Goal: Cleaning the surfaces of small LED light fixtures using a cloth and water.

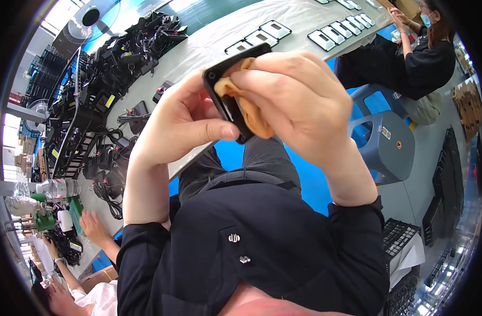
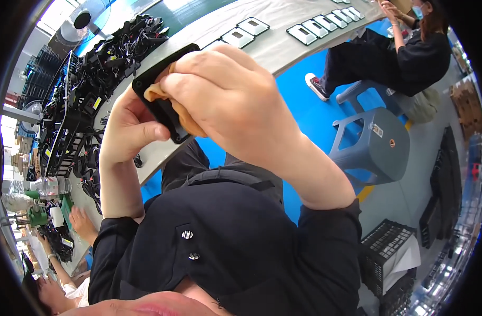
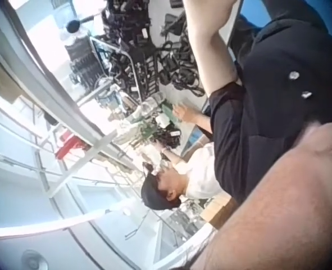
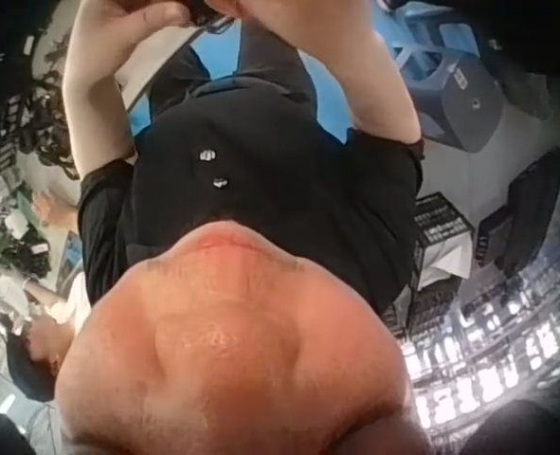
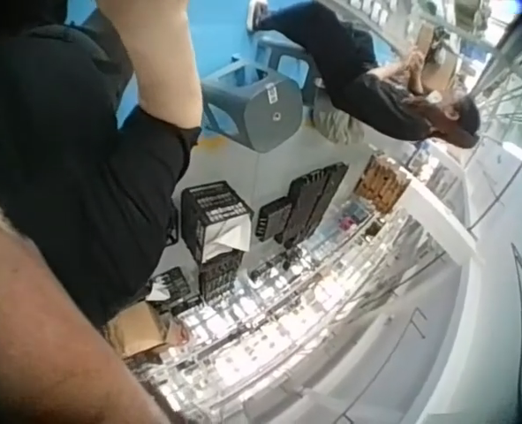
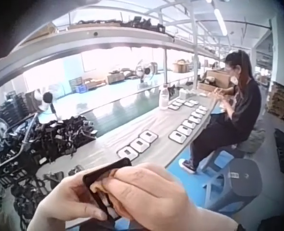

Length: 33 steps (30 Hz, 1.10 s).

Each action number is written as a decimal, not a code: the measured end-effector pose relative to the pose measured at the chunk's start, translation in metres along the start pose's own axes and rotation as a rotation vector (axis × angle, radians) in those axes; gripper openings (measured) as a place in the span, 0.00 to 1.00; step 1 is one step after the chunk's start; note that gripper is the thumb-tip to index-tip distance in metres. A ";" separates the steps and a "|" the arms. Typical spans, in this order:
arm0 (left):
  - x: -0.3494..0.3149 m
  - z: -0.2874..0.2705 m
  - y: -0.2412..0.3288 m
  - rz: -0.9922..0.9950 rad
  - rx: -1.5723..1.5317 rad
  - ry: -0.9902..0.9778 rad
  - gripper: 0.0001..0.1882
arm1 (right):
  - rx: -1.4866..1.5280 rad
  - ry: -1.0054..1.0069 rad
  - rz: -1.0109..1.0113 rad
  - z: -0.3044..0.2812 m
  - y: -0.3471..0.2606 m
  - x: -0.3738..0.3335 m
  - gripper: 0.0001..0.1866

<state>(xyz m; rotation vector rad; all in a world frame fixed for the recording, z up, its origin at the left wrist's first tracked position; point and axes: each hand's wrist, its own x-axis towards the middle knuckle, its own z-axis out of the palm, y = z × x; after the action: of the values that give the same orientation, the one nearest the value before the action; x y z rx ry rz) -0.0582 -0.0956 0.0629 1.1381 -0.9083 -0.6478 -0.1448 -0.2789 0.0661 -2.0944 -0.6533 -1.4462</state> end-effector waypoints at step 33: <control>0.063 -0.010 -0.071 0.128 0.957 0.129 0.50 | 1.229 0.419 1.323 0.046 0.063 -0.094 0.10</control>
<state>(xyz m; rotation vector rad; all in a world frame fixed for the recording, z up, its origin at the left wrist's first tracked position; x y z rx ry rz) -0.0174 -0.1647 0.0107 1.9141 -1.2046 0.0135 -0.1020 -0.3055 -0.0454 -0.7616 0.1224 -0.3851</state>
